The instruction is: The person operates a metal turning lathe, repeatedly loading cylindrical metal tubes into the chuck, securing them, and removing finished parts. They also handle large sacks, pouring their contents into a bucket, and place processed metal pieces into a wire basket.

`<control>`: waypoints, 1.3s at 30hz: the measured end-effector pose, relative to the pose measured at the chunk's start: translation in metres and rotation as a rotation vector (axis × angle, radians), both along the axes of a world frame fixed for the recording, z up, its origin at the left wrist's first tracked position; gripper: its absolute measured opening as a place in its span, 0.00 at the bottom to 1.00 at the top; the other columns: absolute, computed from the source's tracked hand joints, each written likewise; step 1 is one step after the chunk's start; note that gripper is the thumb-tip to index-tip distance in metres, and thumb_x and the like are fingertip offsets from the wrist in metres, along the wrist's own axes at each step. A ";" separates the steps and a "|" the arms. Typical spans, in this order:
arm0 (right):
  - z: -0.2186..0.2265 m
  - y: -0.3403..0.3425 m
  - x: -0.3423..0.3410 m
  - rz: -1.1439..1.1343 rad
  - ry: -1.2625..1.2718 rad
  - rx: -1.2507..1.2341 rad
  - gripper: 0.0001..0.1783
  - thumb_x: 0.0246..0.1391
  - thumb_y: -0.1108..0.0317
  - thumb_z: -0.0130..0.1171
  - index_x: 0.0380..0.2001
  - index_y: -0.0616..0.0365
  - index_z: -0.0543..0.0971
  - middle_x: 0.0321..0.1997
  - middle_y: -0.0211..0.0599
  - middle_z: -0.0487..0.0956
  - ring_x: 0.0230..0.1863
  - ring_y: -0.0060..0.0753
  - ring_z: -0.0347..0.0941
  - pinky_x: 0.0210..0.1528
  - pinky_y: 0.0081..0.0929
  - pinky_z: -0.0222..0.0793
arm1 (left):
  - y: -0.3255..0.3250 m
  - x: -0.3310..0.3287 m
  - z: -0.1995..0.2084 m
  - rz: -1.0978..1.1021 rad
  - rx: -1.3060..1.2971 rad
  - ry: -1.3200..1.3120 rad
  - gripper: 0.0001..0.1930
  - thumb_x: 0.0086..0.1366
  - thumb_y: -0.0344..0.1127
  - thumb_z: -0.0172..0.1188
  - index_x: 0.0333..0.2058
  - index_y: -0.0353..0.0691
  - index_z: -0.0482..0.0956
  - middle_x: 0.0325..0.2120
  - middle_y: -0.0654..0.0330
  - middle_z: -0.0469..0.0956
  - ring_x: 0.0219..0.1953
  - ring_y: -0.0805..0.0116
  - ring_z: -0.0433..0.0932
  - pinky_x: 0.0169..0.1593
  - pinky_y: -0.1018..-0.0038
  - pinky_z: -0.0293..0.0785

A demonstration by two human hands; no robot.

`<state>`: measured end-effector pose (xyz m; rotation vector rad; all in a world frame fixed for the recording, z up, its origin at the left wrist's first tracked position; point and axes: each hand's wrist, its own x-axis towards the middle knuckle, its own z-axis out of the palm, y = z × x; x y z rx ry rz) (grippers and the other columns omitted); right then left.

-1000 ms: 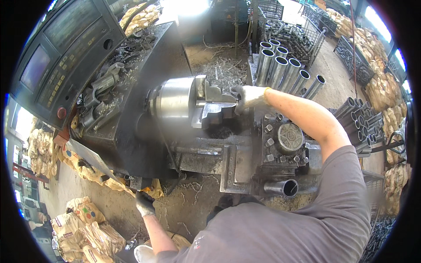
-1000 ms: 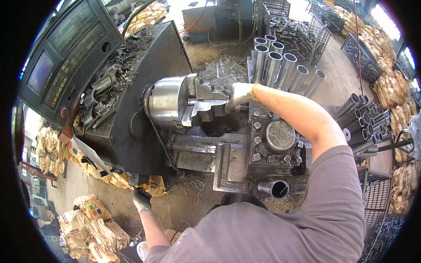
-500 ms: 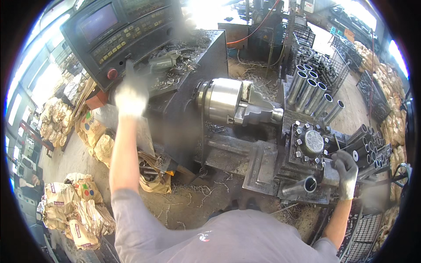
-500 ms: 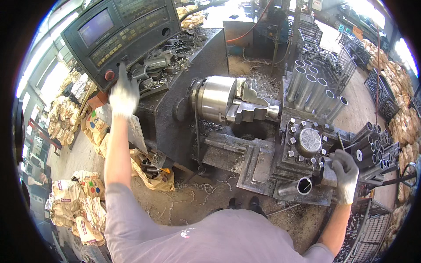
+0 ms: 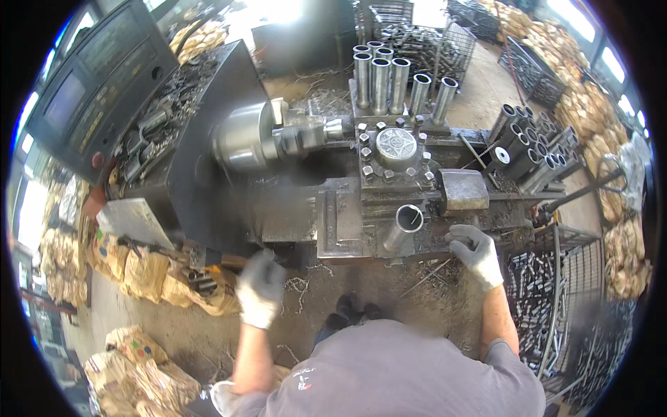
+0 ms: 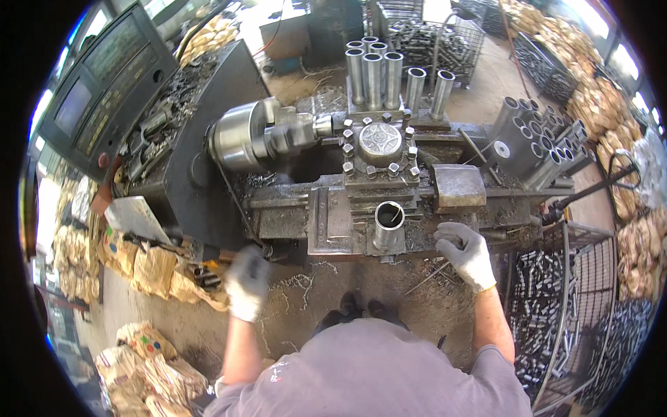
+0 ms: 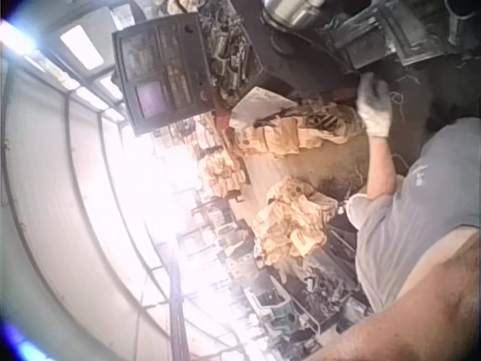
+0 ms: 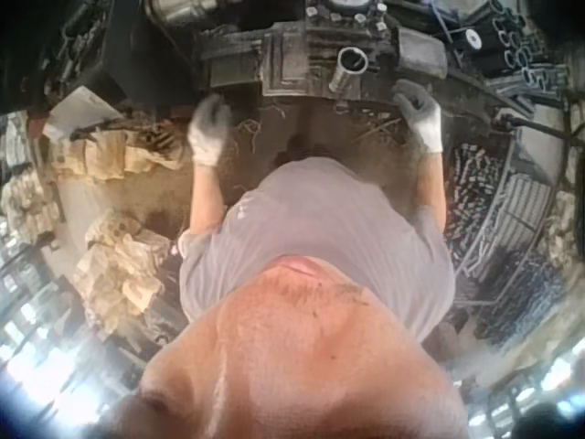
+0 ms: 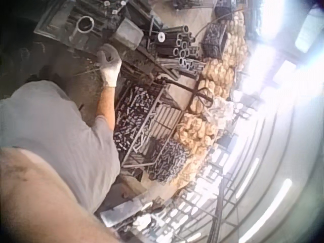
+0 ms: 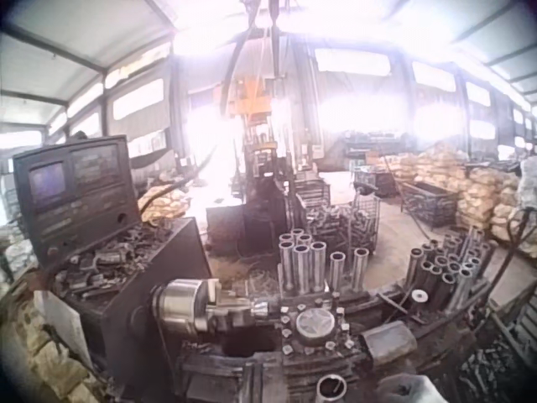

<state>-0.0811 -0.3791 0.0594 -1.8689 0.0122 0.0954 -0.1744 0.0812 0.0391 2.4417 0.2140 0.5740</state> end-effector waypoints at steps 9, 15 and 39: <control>-0.052 0.076 0.052 0.450 -0.058 -0.330 0.40 0.45 0.55 0.80 0.60 0.60 0.78 0.51 0.48 0.88 0.46 0.45 0.88 0.49 0.40 0.82 | -0.076 -0.225 -0.196 0.338 -0.520 0.857 0.24 0.66 0.53 0.61 0.53 0.44 0.87 0.49 0.45 0.87 0.55 0.48 0.85 0.61 0.60 0.78; -0.051 0.202 -0.036 0.665 -0.665 -0.276 0.31 0.45 0.57 0.80 0.54 0.49 0.82 0.43 0.43 0.89 0.44 0.49 0.87 0.46 0.40 0.84 | -0.119 -0.355 -0.201 0.636 -0.612 0.636 0.24 0.68 0.52 0.61 0.55 0.43 0.85 0.50 0.45 0.86 0.56 0.48 0.85 0.60 0.59 0.79; -0.033 0.395 -0.865 3.132 -0.451 0.125 0.28 0.46 0.52 0.75 0.48 0.56 0.82 0.40 0.52 0.87 0.45 0.57 0.85 0.47 0.45 0.81 | -0.647 -0.629 -0.238 3.941 0.279 -0.734 0.30 0.79 0.56 0.49 0.60 0.32 0.77 0.58 0.40 0.79 0.50 0.41 0.84 0.49 0.52 0.82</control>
